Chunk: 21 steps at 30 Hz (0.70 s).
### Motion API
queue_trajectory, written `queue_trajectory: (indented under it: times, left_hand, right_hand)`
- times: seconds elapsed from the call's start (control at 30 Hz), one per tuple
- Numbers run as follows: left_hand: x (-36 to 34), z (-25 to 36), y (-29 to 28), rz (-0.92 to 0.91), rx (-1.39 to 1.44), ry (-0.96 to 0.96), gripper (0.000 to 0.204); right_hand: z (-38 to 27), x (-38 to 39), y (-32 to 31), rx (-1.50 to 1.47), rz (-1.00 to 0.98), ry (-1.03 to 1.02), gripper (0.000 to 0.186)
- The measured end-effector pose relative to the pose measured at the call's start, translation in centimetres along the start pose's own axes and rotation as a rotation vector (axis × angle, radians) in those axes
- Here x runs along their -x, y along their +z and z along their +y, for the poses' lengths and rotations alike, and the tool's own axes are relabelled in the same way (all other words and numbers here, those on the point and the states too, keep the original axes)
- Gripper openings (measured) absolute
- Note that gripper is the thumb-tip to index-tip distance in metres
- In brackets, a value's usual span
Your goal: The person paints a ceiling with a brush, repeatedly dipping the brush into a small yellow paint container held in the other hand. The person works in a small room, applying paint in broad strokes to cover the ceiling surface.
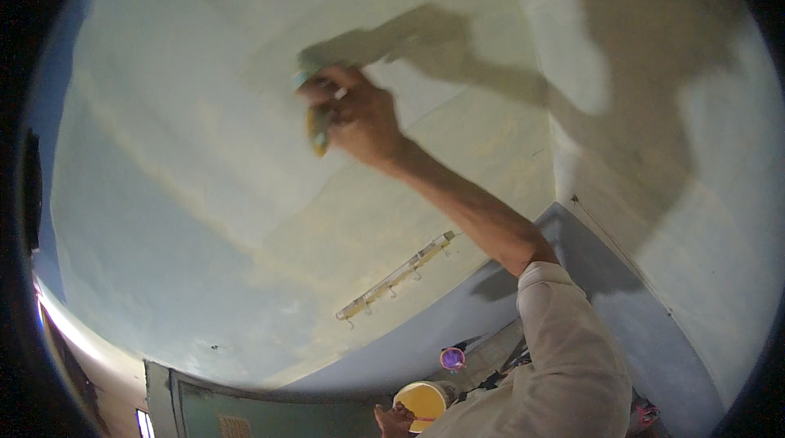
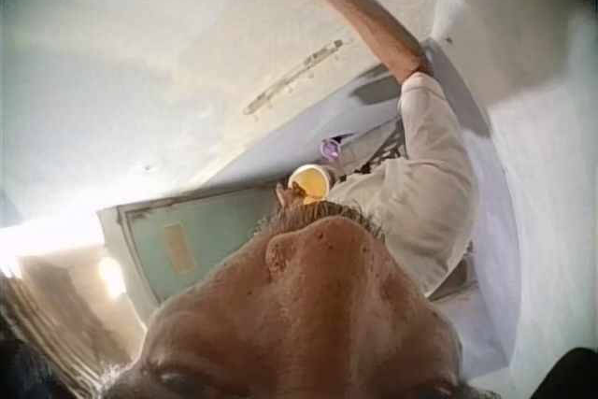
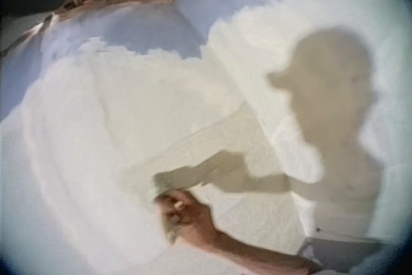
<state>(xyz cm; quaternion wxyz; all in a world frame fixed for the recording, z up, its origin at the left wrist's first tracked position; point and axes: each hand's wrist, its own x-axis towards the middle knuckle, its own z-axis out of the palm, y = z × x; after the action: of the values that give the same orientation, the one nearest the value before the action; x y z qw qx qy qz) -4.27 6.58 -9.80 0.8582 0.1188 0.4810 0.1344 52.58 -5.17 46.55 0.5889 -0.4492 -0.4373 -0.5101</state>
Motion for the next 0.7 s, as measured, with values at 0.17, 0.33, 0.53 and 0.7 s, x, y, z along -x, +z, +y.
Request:
queue_trajectory:
  times: [0.17, 0.33, 0.53, 0.7]
  left_hand:
    - [1.6, -2.4, 3.8, 0.086, -0.019, 0.118, 0.077]
    - [4.2, -3.7, 6.4, 0.188, -0.071, 0.181, 0.08]
    - [3.0, -3.0, 4.2, 0.099, -0.031, 0.104, 0.081]
    - [0.7, -2.2, 1.7, 0.068, 0.033, 0.114, 0.075]
  right_hand:
    - [-0.9, -2.0, 1.4, -0.221, 0.001, 0.004, 0.028]
    - [7.6, -5.1, -3.9, -0.33, 0.079, 0.17, 0.017]
    - [14.1, -9.2, -13.6, -0.037, 0.217, 0.427, 0.016]
    - [18.6, -10.3, -16.7, 0.136, 0.303, 0.074, 0.017]
